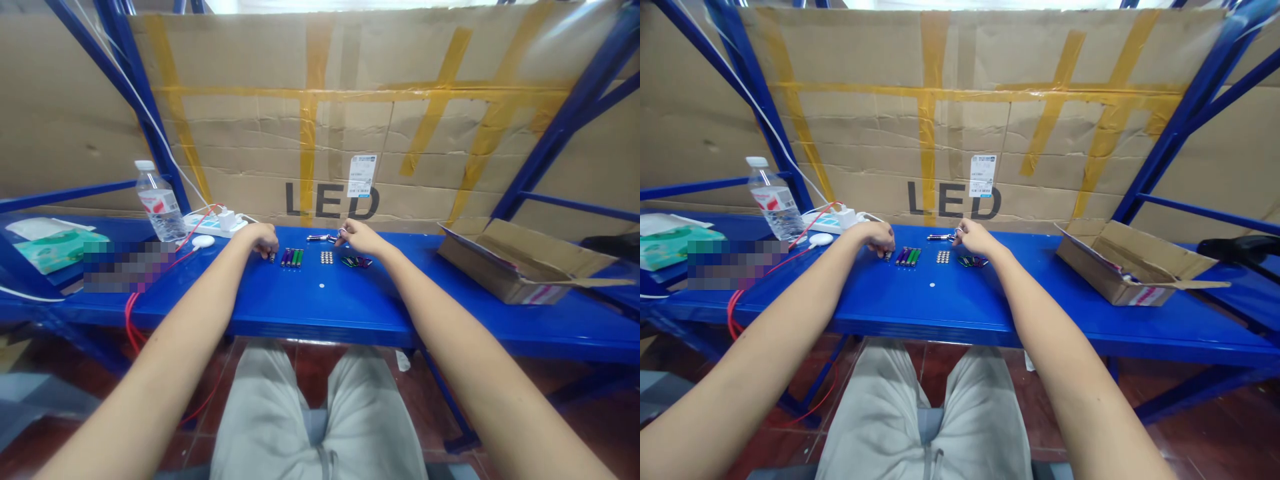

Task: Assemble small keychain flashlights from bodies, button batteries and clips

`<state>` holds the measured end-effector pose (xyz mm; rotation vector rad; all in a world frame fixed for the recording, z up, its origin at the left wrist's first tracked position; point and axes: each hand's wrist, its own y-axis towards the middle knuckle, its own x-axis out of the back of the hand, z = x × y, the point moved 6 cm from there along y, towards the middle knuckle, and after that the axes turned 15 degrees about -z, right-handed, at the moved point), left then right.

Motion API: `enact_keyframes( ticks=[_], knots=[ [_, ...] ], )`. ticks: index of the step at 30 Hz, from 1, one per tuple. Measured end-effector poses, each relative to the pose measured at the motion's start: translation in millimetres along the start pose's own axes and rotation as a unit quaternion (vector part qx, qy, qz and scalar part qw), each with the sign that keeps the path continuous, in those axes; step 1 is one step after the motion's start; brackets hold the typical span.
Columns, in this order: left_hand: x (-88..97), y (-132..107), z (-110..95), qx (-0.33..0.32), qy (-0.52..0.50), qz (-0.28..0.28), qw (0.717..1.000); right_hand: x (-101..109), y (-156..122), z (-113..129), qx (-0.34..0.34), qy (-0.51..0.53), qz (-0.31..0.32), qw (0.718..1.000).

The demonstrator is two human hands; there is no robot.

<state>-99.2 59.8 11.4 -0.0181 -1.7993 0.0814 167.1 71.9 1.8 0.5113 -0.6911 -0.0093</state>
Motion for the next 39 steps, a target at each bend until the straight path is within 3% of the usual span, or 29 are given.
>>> enact_keyframes(
  ticks=[10, 19, 39],
  knots=[
    [-2.0, -9.6, -10.1, -0.028, -0.031, 0.030, 0.999, 0.2, 1.1, 0.3, 0.000, -0.003, -0.003, 1.000],
    [-7.6, -11.2, -13.8, -0.012, -0.075, 0.044, 0.996, -2.6, 3.8, -3.1, 0.007, 0.000, 0.001, 1.000],
    [-4.8, -6.4, -1.3, 0.019, -0.109, 0.040, 0.993, -1.2, -2.1, 4.0, -0.008, -0.006, 0.015, 1.000]
  ],
)
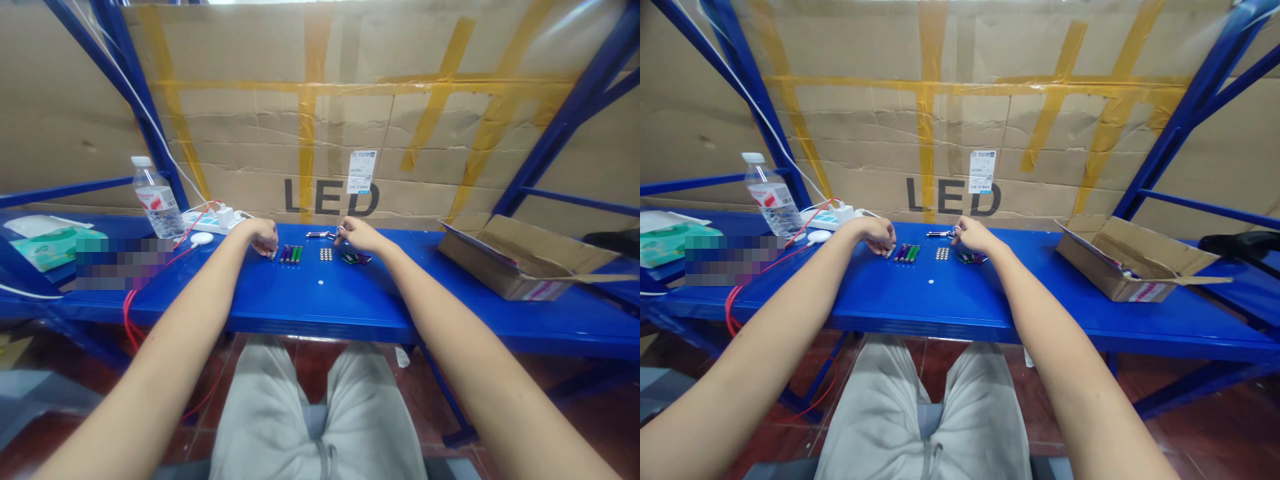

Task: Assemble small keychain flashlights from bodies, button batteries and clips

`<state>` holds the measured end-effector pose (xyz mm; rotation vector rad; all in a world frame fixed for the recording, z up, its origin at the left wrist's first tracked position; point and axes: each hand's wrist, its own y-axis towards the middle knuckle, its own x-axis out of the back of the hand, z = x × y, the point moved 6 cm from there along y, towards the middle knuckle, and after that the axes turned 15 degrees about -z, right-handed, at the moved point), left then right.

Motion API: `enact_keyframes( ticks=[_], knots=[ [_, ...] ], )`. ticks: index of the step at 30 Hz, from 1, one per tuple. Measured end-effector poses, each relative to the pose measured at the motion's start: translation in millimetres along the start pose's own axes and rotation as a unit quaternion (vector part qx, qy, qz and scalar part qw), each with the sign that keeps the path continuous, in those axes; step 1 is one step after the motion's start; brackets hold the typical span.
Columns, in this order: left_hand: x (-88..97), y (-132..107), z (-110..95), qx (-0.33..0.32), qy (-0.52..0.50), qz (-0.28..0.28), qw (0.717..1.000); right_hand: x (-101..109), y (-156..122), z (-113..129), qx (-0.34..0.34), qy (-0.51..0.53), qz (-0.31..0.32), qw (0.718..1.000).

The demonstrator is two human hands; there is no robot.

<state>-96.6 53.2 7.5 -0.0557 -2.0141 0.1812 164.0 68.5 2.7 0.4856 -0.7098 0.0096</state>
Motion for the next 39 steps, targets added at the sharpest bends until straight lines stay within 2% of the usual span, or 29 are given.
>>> enact_keyframes(
  ticks=[6, 16, 26, 28, 29, 32, 33, 34, 36, 39],
  knots=[
    [2.6, -1.0, 2.5, 0.008, -0.012, -0.013, 1.000, -0.2, 0.8, -1.0, -0.001, -0.004, -0.002, 1.000],
    [-3.7, -4.5, -5.6, 0.003, -0.066, -0.014, 0.998, -1.0, 1.1, -2.4, -0.001, -0.007, 0.003, 1.000],
    [-4.8, -2.5, -6.3, -0.009, -0.075, -0.007, 0.997, 0.0, -0.8, -1.1, -0.010, -0.006, 0.002, 1.000],
    [0.9, 1.1, -4.7, -0.019, -0.046, -0.028, 0.998, -0.4, -0.7, -0.3, -0.015, 0.015, 0.001, 1.000],
    [6.3, 3.9, -4.7, -0.028, -0.022, -0.062, 0.997, -0.6, -0.6, 0.6, -0.021, 0.033, 0.000, 0.999],
    [24.7, 9.4, -17.7, -0.092, -0.010, -0.235, 0.968, -1.3, -1.0, 5.0, -0.051, 0.113, -0.004, 0.992],
    [27.2, 8.0, -26.8, -0.131, -0.054, -0.287, 0.947, -1.6, -1.4, 7.2, -0.061, 0.142, -0.004, 0.988],
    [25.7, 4.9, -38.6, -0.188, -0.119, -0.314, 0.923, -2.3, -2.1, 9.5, -0.069, 0.168, -0.001, 0.983],
    [10.6, -2.7, -63.7, -0.296, -0.235, -0.283, 0.882, -3.7, -3.5, 14.0, -0.079, 0.215, 0.008, 0.973],
    [-15.2, -13.1, -88.8, -0.355, -0.304, -0.252, 0.848, -6.2, -5.2, 18.8, -0.085, 0.274, 0.024, 0.958]
  ],
)
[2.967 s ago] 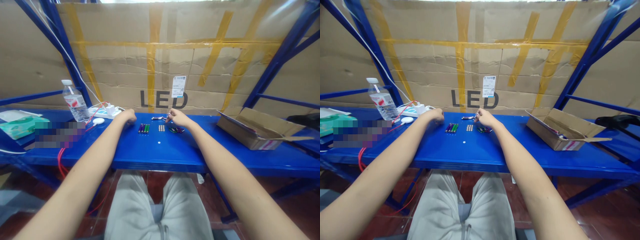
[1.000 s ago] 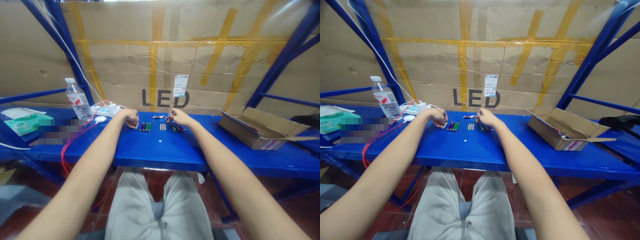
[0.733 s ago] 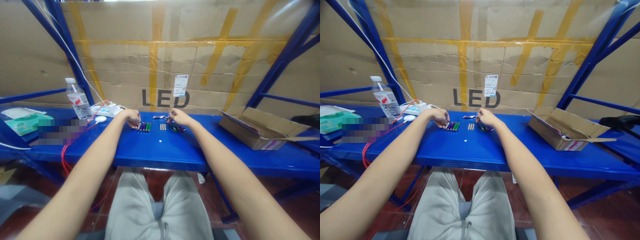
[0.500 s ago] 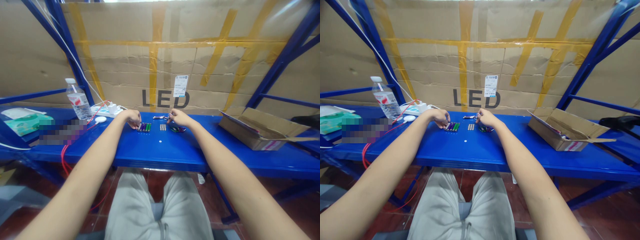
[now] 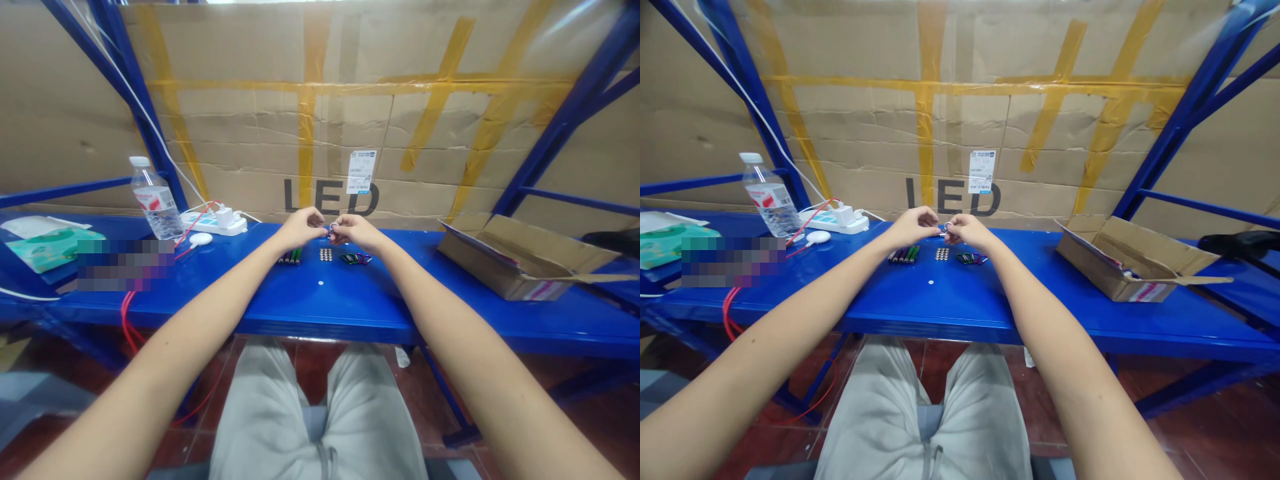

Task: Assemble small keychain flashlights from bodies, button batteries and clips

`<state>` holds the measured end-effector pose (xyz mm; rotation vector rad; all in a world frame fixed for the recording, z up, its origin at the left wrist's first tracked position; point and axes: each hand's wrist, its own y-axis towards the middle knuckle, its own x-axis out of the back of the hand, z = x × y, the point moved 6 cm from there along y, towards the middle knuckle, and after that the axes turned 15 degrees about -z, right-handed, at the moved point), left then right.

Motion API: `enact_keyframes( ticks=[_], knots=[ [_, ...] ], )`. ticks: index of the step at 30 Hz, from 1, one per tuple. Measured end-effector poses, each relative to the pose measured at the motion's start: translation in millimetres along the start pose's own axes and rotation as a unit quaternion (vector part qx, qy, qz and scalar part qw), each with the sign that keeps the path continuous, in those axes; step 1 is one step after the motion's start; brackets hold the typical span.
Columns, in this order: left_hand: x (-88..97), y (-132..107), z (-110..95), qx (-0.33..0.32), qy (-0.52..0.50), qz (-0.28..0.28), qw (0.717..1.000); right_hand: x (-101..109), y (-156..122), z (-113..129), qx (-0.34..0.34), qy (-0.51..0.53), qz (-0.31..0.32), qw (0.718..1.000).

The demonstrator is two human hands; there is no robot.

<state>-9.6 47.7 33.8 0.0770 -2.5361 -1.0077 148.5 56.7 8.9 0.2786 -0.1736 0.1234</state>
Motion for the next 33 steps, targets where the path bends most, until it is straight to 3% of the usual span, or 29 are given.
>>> enact_keyframes(
  ticks=[4, 9, 13, 17, 22, 26, 33],
  knots=[
    [-15.3, -10.1, -6.4, -0.013, -0.036, -0.021, 0.999, -3.4, -2.4, 1.8, -0.008, 0.043, 0.018, 0.999],
    [-7.6, -8.3, -3.3, 0.001, -0.034, -0.053, 0.998, -4.3, -6.6, 6.5, 0.000, 0.013, 0.015, 1.000],
    [-5.0, -7.1, -0.7, 0.022, -0.020, -0.054, 0.998, -2.6, -6.0, 12.1, 0.068, -0.080, 0.008, 0.994],
    [-4.4, -8.1, -0.7, 0.035, -0.031, -0.057, 0.997, -4.2, -5.7, 18.1, 0.185, -0.240, 0.018, 0.953],
    [-4.4, -8.2, 0.1, 0.046, -0.057, -0.057, 0.996, -10.8, -10.0, 27.2, 0.280, -0.338, 0.003, 0.898],
    [-7.9, -8.6, 2.4, 0.075, -0.087, -0.048, 0.992, -17.2, -12.1, 29.3, 0.302, -0.376, -0.007, 0.876],
    [-14.1, -11.4, 3.1, 0.121, -0.134, -0.046, 0.983, -19.6, -13.0, 29.5, 0.297, -0.387, -0.028, 0.873]
  ],
)
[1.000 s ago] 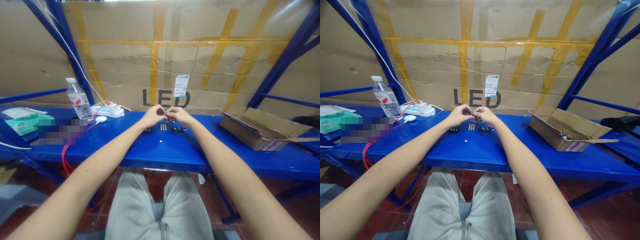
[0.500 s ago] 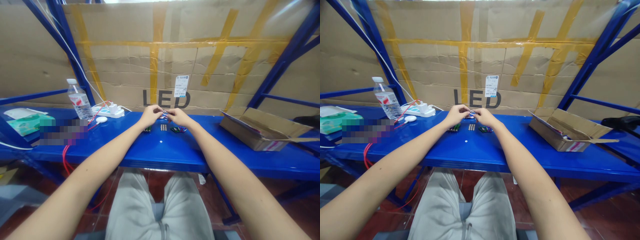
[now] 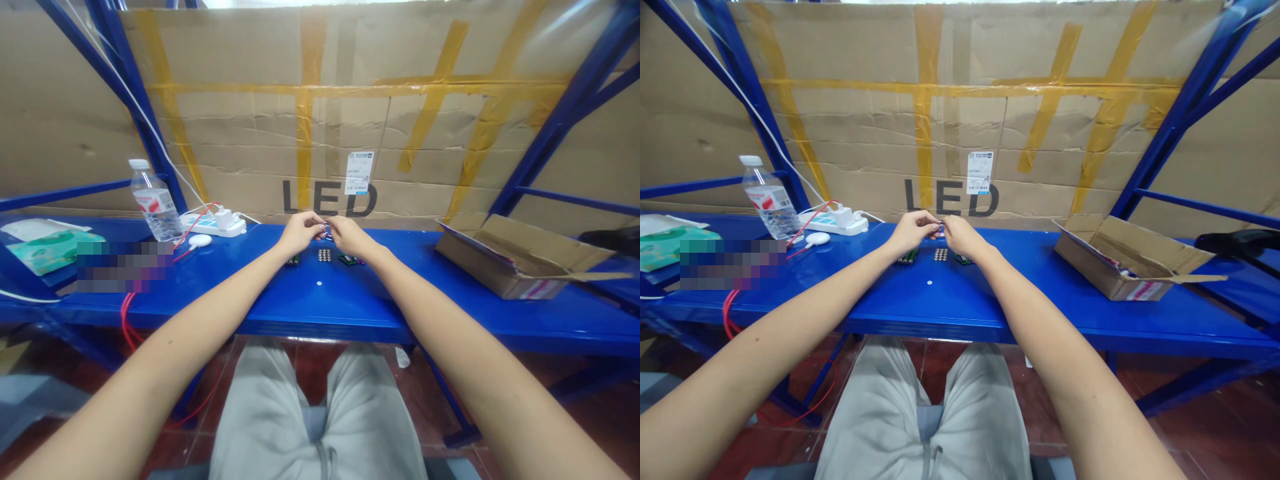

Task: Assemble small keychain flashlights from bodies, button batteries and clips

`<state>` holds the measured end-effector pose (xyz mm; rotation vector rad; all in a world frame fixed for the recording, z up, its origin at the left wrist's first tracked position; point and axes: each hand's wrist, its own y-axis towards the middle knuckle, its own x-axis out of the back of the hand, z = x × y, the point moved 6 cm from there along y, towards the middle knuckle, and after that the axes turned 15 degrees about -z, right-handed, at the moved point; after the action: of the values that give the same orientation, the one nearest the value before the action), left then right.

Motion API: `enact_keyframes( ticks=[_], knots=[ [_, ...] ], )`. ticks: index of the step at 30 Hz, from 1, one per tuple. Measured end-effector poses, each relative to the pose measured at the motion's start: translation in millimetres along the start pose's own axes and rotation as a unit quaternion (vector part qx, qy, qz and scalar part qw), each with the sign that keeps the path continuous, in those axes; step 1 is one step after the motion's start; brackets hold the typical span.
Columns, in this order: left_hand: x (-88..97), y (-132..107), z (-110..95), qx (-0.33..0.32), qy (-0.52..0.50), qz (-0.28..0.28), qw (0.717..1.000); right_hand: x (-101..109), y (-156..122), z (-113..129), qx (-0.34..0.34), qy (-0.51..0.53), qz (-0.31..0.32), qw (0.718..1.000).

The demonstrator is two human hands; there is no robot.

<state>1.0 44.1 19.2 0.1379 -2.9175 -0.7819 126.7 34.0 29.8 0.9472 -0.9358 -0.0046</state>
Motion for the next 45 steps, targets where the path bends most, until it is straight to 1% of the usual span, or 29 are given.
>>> enact_keyframes(
  ticks=[6, 10, 13, 16, 18, 19, 22, 25, 27, 30, 35, 37, 42, 45],
  knots=[
    [-2.5, -2.2, 3.0, 0.016, -0.014, -0.019, 1.000, -5.5, -0.8, -3.5, -0.003, -0.039, -0.010, 0.999],
    [-4.5, -3.6, 1.1, 0.033, -0.022, -0.031, 0.999, -5.3, 1.0, -3.6, -0.007, -0.055, -0.018, 0.998],
    [2.9, 2.0, -1.5, 0.030, -0.008, -0.039, 0.999, -0.1, 2.8, -8.8, -0.032, -0.068, -0.032, 0.997],
    [25.5, 15.6, 1.9, 0.021, 0.036, -0.065, 0.997, 6.5, 1.7, -24.4, -0.079, -0.074, -0.043, 0.993],
    [44.4, 26.0, 6.4, -0.007, 0.107, -0.069, 0.992, 9.4, -0.6, -39.2, -0.116, -0.062, -0.041, 0.991],
    [55.0, 30.7, 10.7, -0.010, 0.149, -0.073, 0.986, 10.7, -1.6, -46.6, -0.131, -0.051, -0.042, 0.989],
    [84.3, 39.0, 29.5, 0.043, 0.235, -0.069, 0.969, 12.7, -4.5, -67.1, -0.176, -0.041, -0.042, 0.983],
    [105.6, 40.2, 38.1, 0.043, 0.338, -0.063, 0.938, 11.7, -6.0, -76.8, -0.196, -0.062, -0.030, 0.978],
    [113.2, 38.5, 42.0, 0.050, 0.381, -0.045, 0.922, 9.2, -6.6, -76.6, -0.195, -0.077, -0.017, 0.978],
    [118.4, 35.7, 47.8, 0.084, 0.407, -0.005, 0.910, 4.7, -7.6, -71.7, -0.185, -0.078, 0.001, 0.980],
    [120.5, 35.1, 54.4, 0.160, 0.378, 0.053, 0.910, 1.8, -8.3, -70.4, -0.174, -0.059, 0.007, 0.983],
    [119.7, 34.9, 53.7, 0.169, 0.372, 0.067, 0.910, 1.0, -9.0, -73.8, -0.177, -0.062, 0.016, 0.982],
    [113.3, 29.1, 46.7, 0.172, 0.352, 0.083, 0.916, 0.3, -9.8, -79.1, -0.192, -0.066, 0.030, 0.979],
    [108.3, 24.6, 43.8, 0.184, 0.352, 0.103, 0.912, -0.2, -10.2, -78.1, -0.199, -0.080, 0.049, 0.976]
  ],
)
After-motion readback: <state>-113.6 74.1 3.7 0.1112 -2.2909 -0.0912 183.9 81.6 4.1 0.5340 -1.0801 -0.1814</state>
